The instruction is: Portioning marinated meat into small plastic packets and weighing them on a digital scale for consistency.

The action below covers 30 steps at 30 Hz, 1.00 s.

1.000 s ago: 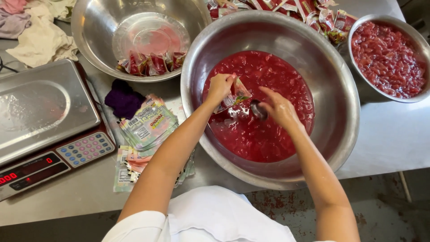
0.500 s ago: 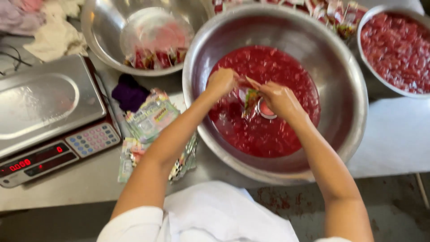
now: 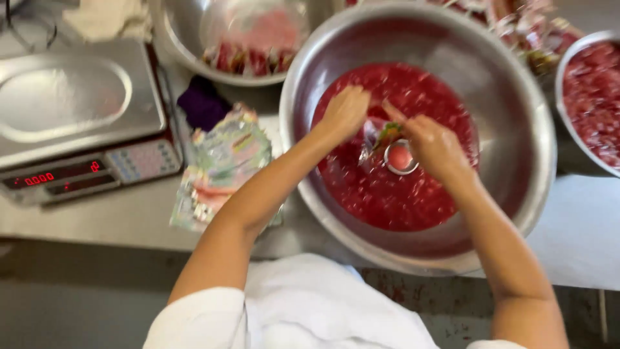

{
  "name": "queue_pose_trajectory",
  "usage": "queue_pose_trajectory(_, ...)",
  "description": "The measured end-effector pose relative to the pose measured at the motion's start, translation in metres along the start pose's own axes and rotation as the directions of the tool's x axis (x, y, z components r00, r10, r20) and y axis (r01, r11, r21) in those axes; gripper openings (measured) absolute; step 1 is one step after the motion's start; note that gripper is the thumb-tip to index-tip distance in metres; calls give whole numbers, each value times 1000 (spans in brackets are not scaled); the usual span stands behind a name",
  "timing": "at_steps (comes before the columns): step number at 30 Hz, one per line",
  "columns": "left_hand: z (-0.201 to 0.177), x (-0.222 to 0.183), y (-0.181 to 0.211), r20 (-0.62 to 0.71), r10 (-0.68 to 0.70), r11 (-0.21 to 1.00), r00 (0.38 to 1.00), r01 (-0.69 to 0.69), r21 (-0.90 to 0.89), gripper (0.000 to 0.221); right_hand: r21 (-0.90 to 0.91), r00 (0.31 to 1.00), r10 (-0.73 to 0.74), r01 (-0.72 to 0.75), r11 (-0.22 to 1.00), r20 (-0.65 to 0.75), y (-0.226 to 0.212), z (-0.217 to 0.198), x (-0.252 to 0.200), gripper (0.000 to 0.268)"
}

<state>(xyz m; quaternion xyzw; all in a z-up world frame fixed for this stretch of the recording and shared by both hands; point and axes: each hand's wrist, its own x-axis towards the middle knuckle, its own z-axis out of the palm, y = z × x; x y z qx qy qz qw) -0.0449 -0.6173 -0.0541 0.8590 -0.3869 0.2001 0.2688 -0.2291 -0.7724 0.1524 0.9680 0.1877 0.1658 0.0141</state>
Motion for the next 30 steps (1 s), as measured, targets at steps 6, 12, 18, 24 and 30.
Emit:
queue_pose_trajectory(6,-209,14,32,243,-314,910,918,364,-197,29,89,996,-87,85,992,20,-30,-31,62,22)
queue_pose_trajectory(12,-341,-38,-101,27,-271,949,962,272,-157,21,439,963,-269,256,861,-35,-157,-56,178,32)
queue_pose_trajectory(18,-495,-135,-212,-70,-449,882,891,454,127,28,572,883,-428,454,683,-190,-311,16,308,20)
queue_pose_trajectory(24,-487,-244,-304,-9,-833,551,554,829,95,29,631,881,-464,412,658,-91,-411,117,354,28)
queue_pose_trajectory(30,-451,-284,-393,56,-773,634,633,765,112,21,671,853,-483,477,567,-199,-405,109,372,60)
